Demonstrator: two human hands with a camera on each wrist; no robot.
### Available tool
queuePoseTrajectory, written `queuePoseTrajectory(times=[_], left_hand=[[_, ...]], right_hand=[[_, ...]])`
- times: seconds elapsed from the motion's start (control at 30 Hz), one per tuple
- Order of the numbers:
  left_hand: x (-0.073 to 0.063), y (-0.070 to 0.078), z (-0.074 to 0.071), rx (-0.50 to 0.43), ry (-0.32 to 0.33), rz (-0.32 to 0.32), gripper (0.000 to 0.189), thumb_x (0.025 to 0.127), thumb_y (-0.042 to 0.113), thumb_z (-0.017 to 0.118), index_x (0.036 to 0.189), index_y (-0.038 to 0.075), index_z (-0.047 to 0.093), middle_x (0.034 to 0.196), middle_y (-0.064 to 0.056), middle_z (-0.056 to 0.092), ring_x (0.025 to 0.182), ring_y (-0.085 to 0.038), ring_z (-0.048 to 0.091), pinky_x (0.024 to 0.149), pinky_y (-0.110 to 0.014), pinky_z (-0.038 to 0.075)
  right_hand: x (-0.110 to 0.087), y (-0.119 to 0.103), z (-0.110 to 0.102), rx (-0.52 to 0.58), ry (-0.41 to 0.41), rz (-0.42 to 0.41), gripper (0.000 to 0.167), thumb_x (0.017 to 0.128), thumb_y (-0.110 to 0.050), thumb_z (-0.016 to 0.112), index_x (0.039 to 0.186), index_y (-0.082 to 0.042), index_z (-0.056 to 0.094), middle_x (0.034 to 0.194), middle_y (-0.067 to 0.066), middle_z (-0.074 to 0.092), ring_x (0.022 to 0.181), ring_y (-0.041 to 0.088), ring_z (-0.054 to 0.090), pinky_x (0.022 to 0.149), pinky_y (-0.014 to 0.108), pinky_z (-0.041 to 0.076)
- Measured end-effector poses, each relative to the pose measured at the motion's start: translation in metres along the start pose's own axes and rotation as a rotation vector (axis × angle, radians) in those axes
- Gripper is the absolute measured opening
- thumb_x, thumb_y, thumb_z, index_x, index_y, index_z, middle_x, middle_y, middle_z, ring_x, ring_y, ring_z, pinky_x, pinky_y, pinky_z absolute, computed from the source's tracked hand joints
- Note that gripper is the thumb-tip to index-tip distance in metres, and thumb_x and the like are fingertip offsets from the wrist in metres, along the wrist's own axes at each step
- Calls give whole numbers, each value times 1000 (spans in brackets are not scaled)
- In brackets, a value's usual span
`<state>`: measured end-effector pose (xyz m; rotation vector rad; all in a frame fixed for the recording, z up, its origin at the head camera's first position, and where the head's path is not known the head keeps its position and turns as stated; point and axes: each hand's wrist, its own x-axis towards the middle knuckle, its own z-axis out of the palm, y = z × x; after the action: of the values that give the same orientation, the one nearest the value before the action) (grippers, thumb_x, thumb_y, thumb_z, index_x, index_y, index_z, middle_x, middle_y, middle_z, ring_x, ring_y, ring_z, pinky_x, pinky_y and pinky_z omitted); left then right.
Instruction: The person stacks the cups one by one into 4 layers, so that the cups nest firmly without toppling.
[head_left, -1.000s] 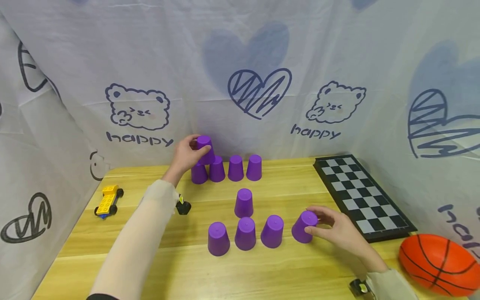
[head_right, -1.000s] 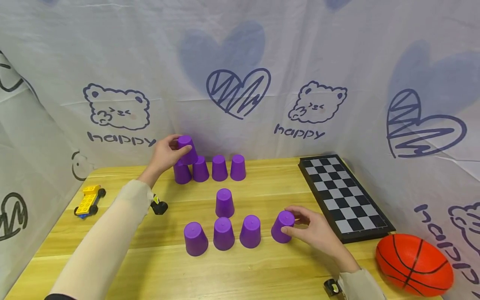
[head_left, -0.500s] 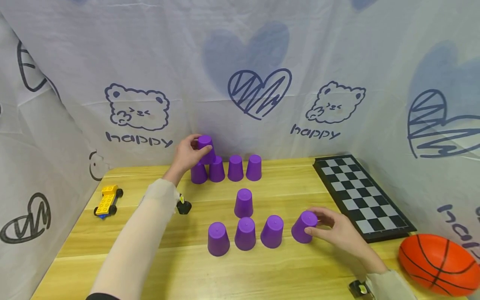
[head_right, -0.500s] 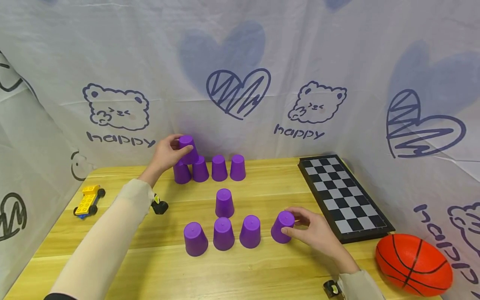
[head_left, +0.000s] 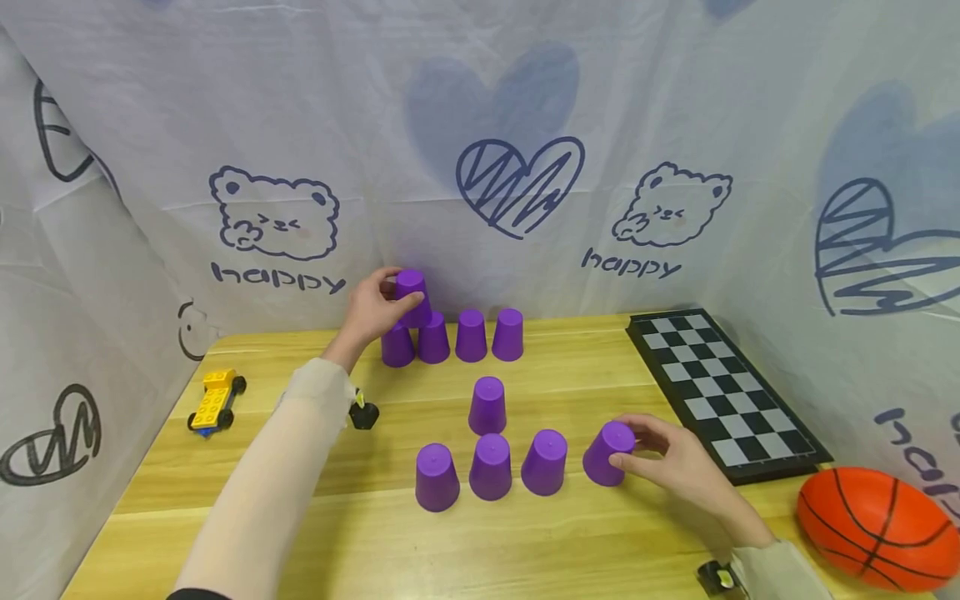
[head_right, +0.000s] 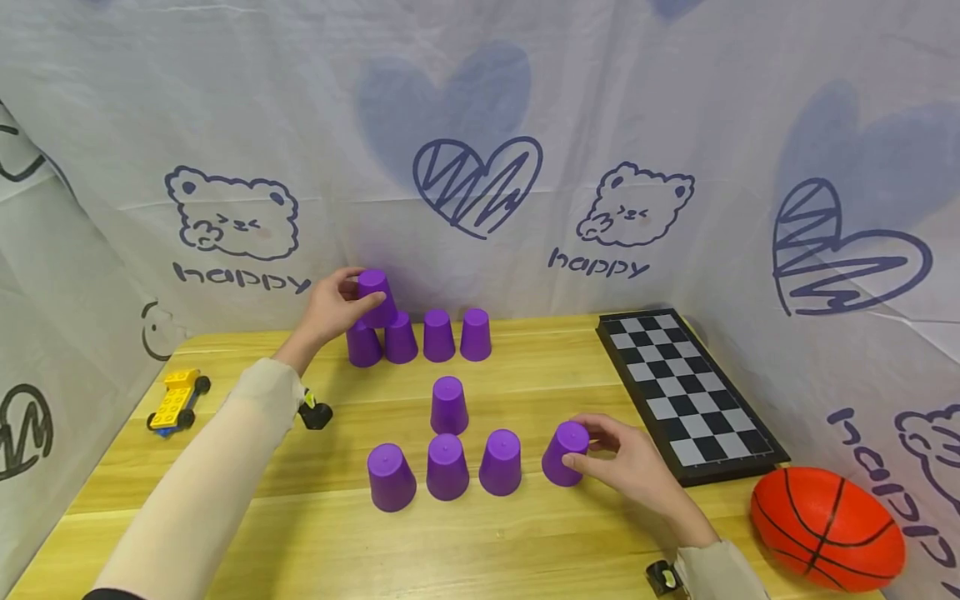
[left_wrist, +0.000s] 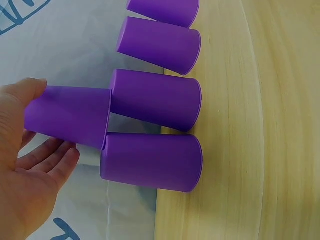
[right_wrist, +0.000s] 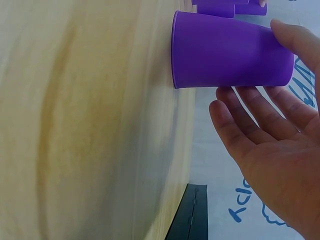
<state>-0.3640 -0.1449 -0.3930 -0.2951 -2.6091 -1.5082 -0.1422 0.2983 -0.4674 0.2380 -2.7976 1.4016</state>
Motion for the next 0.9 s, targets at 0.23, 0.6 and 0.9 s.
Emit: queuePoseTrajectory(times=[0.23,0.6,0.9], left_hand=[[-7,-3,-8,-32,-18,15,73,96,29,78,155,3,45,141,-30,61,130,-45,61,111,-54,53],[-20,-11,-22,-42,-31,17,76,97,29,77,159,5,40,147,-31,56,134,-45,59,113,-55,52],[-35,-16,-28,-15,-30,62,73,98,26,77,157,0,42,145,-33,57,132,-47,60,111,-55,53]], right_hand=[[1,-5,-2,-6,1,3,57,88,-38,87,136,-16,67,125,2,75,108,15,71,95,30,60],[19,-19,-9,-63,16,-16,57,91,-37,84,139,-12,65,129,6,74,115,24,69,99,44,60],[39,-36,-13,-96,36,-88,55,93,-34,83,139,-12,65,129,6,74,114,25,69,100,41,60]])
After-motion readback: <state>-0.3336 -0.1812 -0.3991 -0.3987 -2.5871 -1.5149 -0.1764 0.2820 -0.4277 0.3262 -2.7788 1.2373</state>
